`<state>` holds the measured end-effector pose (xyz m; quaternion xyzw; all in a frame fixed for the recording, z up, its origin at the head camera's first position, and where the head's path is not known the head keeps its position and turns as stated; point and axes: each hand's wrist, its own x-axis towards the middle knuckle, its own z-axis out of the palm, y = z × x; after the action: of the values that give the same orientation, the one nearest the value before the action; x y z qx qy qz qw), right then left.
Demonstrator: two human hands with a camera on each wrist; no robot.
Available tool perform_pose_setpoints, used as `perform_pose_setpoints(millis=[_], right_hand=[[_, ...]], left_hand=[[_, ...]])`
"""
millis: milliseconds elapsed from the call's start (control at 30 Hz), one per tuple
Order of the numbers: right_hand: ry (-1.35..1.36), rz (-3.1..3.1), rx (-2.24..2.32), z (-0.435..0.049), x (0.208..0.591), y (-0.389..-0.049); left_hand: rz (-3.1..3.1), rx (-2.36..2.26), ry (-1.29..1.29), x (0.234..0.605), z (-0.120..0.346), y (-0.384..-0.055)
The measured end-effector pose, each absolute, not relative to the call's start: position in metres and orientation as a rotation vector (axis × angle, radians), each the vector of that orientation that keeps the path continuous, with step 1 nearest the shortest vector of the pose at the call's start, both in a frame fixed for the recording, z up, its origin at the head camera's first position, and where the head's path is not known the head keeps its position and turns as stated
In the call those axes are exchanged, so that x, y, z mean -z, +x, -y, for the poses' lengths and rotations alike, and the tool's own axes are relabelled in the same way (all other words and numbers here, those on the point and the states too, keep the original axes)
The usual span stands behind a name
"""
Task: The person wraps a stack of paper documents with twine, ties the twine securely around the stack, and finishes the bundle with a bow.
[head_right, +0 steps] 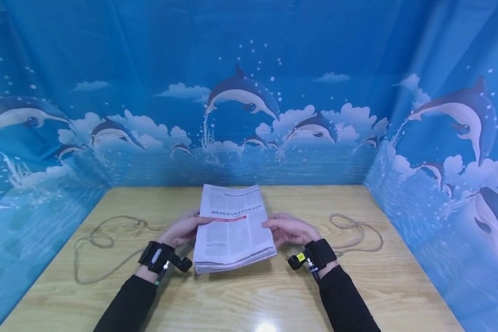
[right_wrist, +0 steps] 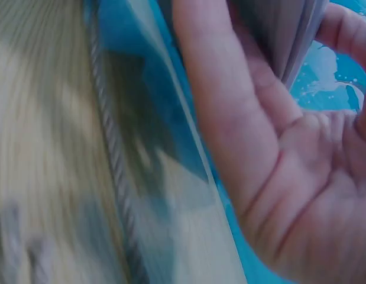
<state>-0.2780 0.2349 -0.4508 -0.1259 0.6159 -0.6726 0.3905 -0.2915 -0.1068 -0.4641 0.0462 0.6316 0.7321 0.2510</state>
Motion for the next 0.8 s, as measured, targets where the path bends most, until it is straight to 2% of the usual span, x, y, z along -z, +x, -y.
perform_pose_setpoints(millis=[533, 800], right_hand=[[-0.165, -2.034, 1.405, -0.231, 0.464, -0.279], [-0.340, -2.332, 1.176, -0.235, 0.456, -0.273]], left_hand=[[-2.046, -1.781, 0.133, 0.474, 0.107, -0.294], [-2.394, -1.499, 0.156, 0.471, 0.123, -0.296]])
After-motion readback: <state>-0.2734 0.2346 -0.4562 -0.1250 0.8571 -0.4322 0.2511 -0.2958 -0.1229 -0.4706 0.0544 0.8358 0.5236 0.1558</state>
